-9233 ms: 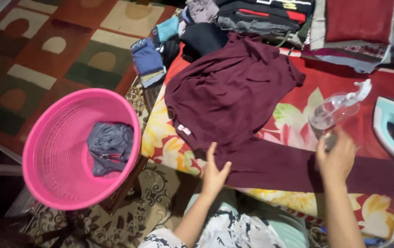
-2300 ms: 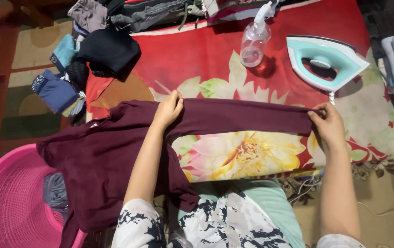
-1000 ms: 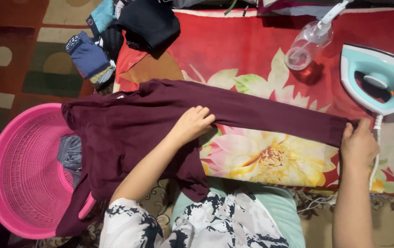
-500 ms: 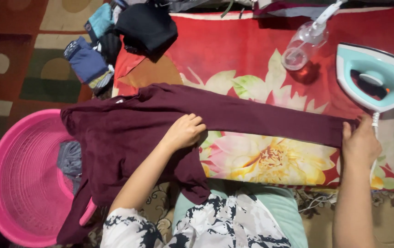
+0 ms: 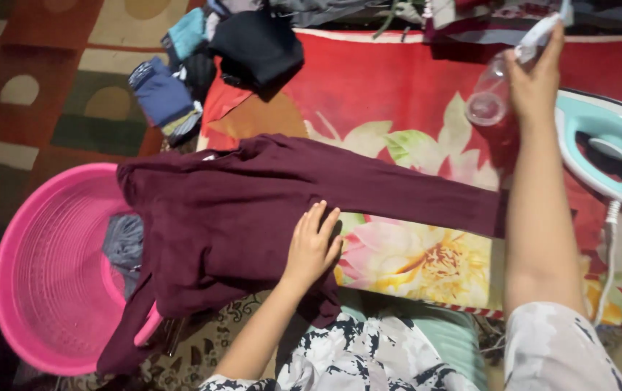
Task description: Ironing a maroon garment on an ironing board.
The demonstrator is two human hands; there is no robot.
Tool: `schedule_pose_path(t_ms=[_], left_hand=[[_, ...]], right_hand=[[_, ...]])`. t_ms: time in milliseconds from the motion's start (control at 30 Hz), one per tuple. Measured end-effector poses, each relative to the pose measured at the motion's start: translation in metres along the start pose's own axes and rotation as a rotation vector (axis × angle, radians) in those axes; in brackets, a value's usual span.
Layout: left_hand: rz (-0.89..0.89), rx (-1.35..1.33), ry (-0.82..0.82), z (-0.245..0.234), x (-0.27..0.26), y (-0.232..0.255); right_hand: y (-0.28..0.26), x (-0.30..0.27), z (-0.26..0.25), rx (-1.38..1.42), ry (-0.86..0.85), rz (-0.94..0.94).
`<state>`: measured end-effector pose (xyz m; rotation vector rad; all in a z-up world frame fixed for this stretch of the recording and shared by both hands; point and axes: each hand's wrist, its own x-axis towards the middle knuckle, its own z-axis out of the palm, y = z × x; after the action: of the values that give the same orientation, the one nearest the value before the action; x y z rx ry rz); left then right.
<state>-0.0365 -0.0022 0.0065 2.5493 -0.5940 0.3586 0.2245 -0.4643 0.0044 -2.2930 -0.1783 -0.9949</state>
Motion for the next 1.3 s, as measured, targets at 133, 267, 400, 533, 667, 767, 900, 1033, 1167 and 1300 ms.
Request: schedule_pose_path(t_ms=[133,267,400,533,667,767,900,1033,1167,1300], left_hand=[[-0.085,-0.06,0.071,-0.002,-0.021,-0.003],[-0.148,-0.088,0.121,-0.008,-0.038,0.001],[-0.155,-0.161,0.179,-0.008,-0.053,0.011],[-0.14,-0.212,0.221,-0.012,-0.067,0.019],[-0.158,-0.208,0.235,-0.017,-0.079,0.018],[-0.162,-0.202,0.232,-0.019,-0.084,0.018],[-0.153,-0.243,0.232,-0.019,-0.086,0.025],[-0.134,-0.277,0.211,-0.011,-0.087,0.033],[-0.104,-0.309,0.191,-0.012,-0.087,0.042],[-0.085,-0.313,0.189,-0.014,-0.085,0.049]], right_hand=[[-0.012,0.003,0.002,0.31,-0.128,0.109],[-0.147,-0.016,-0.011,0.678,-0.417,0.458],[-0.239,-0.047,0.017,0.737,-0.897,0.507],[-0.285,-0.074,0.065,0.843,-1.142,0.464],[-0.284,-0.095,0.091,0.856,-1.205,0.657],[-0.28,-0.098,0.089,0.849,-1.193,0.648],[-0.282,-0.089,0.064,0.872,-1.132,0.787],[-0.233,-0.101,0.055,0.861,-1.073,0.847],[-0.23,-0.102,0.021,0.806,-1.047,0.95],[-0.213,-0.115,0.002,0.799,-1.076,0.997]])
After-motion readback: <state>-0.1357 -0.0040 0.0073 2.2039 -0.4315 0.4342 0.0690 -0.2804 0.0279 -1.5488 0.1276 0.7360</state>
